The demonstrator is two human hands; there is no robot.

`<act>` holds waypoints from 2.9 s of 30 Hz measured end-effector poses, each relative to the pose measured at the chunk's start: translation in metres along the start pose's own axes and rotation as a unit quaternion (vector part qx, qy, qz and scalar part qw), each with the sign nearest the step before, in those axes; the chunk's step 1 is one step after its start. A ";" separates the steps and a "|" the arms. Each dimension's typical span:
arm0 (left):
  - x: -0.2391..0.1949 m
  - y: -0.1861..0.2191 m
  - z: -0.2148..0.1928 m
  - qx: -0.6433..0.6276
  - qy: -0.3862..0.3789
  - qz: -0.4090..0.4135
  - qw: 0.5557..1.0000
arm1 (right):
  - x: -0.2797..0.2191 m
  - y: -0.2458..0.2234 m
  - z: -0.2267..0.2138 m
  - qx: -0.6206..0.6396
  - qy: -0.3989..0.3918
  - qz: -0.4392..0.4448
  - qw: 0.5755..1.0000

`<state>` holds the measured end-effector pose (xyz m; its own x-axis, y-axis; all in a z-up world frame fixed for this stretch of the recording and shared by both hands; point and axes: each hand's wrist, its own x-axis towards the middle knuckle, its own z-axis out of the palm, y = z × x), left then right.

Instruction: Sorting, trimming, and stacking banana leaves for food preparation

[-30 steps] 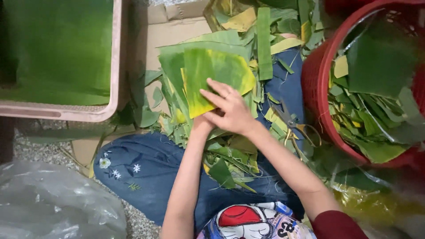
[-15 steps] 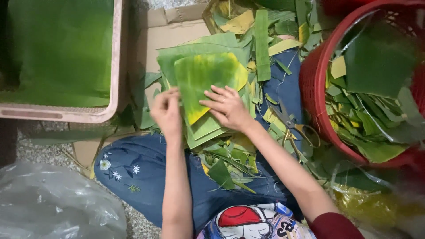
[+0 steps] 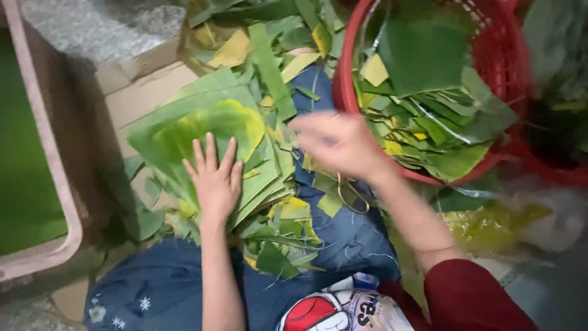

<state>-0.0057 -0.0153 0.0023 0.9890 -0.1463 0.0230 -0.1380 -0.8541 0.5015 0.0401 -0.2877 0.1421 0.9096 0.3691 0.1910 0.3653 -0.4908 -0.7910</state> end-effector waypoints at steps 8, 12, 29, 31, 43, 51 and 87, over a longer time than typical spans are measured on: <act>0.001 0.007 -0.003 0.016 0.054 -0.009 0.998 | -0.012 0.202 -0.132 -0.518 -0.141 0.384 0.751; 0.001 0.005 -0.001 0.005 0.067 -0.015 0.998 | -0.034 0.222 -0.156 -0.547 -0.057 0.346 0.760; -0.032 0.029 -0.099 -0.975 -0.054 0.021 0.216 | 0.000 -0.103 -0.014 -0.206 -0.110 -0.232 0.944; -0.030 -0.006 -0.087 -0.957 -0.073 0.037 0.280 | -0.002 -0.082 0.003 -0.172 -0.118 -0.211 0.955; -0.039 -0.006 -0.084 -0.530 -0.185 -0.035 0.827 | -0.013 -0.011 0.044 0.296 -0.038 0.013 0.954; -0.039 0.005 -0.120 -0.330 -0.069 0.066 0.939 | 0.006 -0.053 0.055 0.500 -0.126 -0.004 0.857; 0.036 -0.139 -0.063 -0.131 -0.042 -0.310 0.941 | 0.060 0.037 0.239 -0.259 -0.082 -0.154 0.950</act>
<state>0.0523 0.1299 -0.0122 0.8652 0.2914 -0.4081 0.4938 -0.6368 0.5921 0.0606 -0.0955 -0.0150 0.7167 0.6545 0.2406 0.6957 -0.6472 -0.3117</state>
